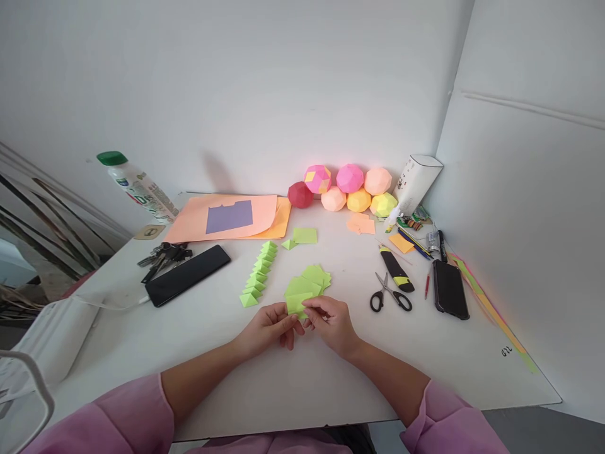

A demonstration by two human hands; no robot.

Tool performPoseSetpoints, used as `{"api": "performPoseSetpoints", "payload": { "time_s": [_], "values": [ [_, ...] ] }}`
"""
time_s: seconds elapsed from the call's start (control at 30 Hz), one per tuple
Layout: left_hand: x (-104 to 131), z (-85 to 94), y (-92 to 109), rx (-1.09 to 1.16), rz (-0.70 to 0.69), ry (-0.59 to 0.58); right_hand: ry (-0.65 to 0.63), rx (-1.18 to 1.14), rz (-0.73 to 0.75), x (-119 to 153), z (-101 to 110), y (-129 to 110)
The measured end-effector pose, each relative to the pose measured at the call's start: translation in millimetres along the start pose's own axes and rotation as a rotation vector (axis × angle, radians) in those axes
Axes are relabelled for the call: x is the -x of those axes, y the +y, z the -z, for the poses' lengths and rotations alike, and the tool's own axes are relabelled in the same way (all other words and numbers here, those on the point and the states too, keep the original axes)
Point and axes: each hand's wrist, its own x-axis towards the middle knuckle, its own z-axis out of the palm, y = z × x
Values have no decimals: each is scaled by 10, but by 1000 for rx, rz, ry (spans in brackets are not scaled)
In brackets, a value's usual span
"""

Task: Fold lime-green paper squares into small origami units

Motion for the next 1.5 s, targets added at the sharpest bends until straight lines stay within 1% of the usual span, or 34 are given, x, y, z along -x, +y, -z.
{"api": "performPoseSetpoints", "payload": {
  "time_s": [0.17,0.37,0.6,0.77,0.83,0.93,1.2,1.5],
  "values": [
    [1,-2,-2,-10,10,4,-2,2,-10,-7,-2,-6],
    [2,6,-16,-22,6,-17,-12,-13,-36,-3,-11,-23],
    [1,23,-30,-9,-3,-20,-49,-150,-196,-7,-11,-31],
    [-3,24,-31,-12,0,-10,-183,-75,-349,-37,22,-45],
    [-3,20,-27,-13,8,-3,-183,-43,-373,-39,29,-57],
    [-1,13,-22,-11,15,0,-162,-35,-381,-37,26,-71],
    [-2,5,-23,-32,14,13,-157,-23,-379,-31,21,-87],
    [7,-3,-22,-27,3,15,-155,-8,-345,-25,22,-104]
  ]
}}
